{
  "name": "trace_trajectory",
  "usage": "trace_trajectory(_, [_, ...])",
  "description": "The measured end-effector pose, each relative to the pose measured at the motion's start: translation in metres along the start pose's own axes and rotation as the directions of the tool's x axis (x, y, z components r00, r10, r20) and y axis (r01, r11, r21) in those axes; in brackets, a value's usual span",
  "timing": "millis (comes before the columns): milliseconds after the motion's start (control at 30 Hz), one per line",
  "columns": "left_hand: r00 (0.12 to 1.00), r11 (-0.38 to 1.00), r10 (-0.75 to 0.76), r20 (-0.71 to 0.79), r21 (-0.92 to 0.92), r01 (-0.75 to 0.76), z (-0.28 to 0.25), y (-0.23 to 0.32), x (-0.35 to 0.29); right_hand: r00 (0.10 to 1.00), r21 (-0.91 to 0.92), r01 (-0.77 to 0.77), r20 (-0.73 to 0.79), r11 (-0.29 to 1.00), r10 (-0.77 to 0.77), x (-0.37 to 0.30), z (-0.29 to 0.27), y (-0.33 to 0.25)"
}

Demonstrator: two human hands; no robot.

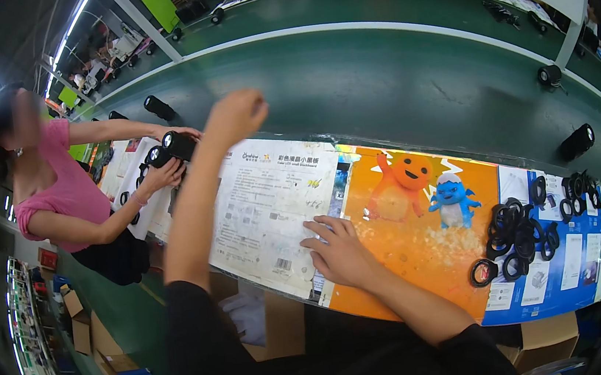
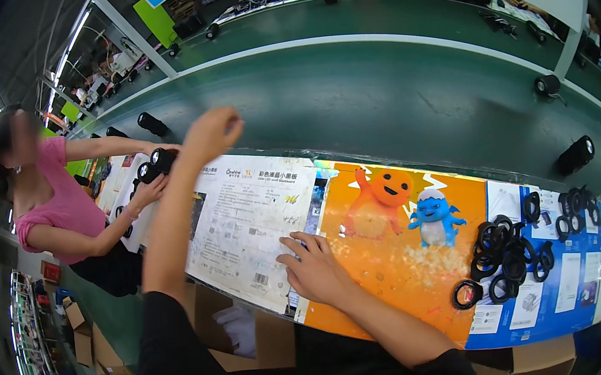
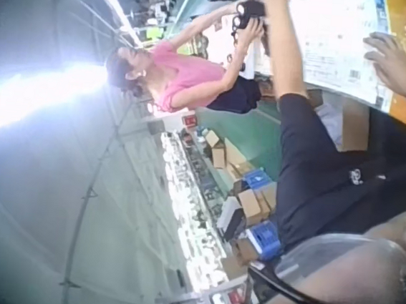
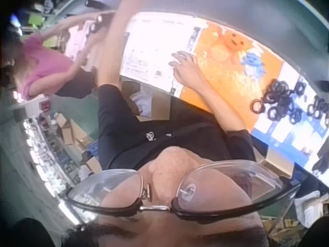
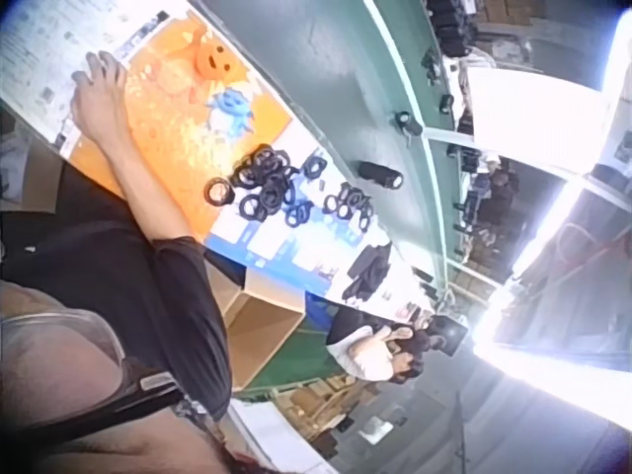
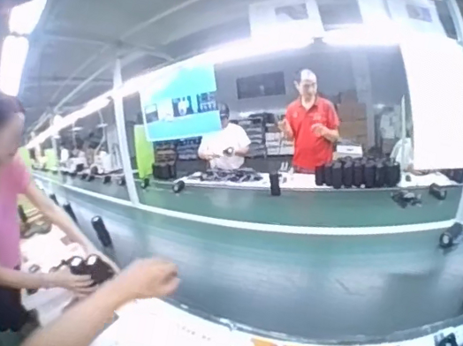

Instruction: Assembling rubber rings onto a cylindrical electronic component on a factory production line.

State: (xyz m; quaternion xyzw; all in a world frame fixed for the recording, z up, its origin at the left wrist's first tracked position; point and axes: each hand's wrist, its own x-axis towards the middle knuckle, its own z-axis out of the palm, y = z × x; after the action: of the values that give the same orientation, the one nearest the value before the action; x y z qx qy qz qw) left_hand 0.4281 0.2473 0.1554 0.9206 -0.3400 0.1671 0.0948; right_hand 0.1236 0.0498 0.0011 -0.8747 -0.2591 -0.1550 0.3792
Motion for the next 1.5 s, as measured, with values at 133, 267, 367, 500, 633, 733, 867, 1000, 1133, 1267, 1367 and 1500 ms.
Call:
trace_trajectory(133, [0.954,0.785,-0.299,0.007,-0.568,0.250,0.095,0.072,-0.021,1.000,0.007,-0.008,0.007,1.000,0.008,-0.002,0.002,0.002])
trace_trajectory(267, [0.876,0.402,-0.444,0.189,-0.832,0.383,0.168,0.089,-0.065,1.000,0.091,0.011,-0.027,0.996,-0.008,0.001,0.007,0.002])
trace_trajectory(367, [0.785,0.092,-0.601,0.151,-0.962,0.255,0.170,0.095,-0.068,0.998,0.169,-0.038,-0.042,0.985,0.045,-0.004,0.003,0.009])
trace_trajectory(500, [0.813,0.223,-0.568,0.125,-0.928,0.299,0.172,0.090,-0.071,0.997,0.209,-0.033,-0.058,0.977,0.046,-0.003,0.004,0.005])
trace_trajectory(633, [0.841,0.461,-0.540,0.026,-0.828,0.321,0.173,0.098,-0.067,0.997,0.219,-0.037,-0.052,0.975,0.049,-0.004,0.006,0.005])
trace_trajectory(733, [0.856,0.578,-0.514,-0.052,-0.758,0.301,0.175,0.104,-0.069,0.996,0.219,-0.021,-0.076,0.975,0.039,-0.004,0.005,0.006])
trace_trajectory(867, [0.873,0.672,-0.480,-0.083,-0.675,0.305,0.172,0.108,-0.070,0.996,0.263,-0.034,-0.069,0.964,0.054,-0.005,0.008,0.009])
trace_trajectory(1000, [0.889,0.717,-0.449,-0.090,-0.630,0.299,0.164,0.116,-0.067,0.995,0.289,-0.042,-0.071,0.956,0.065,-0.007,0.007,0.012])
trace_trajectory(1133, [0.898,0.724,-0.431,-0.090,-0.629,0.285,0.165,0.114,-0.070,0.995,0.276,-0.050,-0.064,0.960,0.071,-0.008,0.007,0.012])
trace_trajectory(1267, [0.900,0.717,-0.425,-0.097,-0.642,0.269,0.164,0.114,-0.072,0.996,0.290,-0.048,-0.058,0.956,0.067,-0.008,0.007,0.012])
trace_trajectory(1367, [0.903,0.713,-0.420,-0.091,-0.648,0.266,0.161,0.116,-0.073,0.996,0.290,-0.041,-0.061,0.956,0.061,-0.008,0.007,0.012])
trace_trajectory(1500, [0.911,0.723,-0.406,-0.075,-0.636,0.269,0.159,0.115,-0.075,0.996,0.262,-0.015,-0.076,0.965,0.036,-0.008,0.009,0.011])
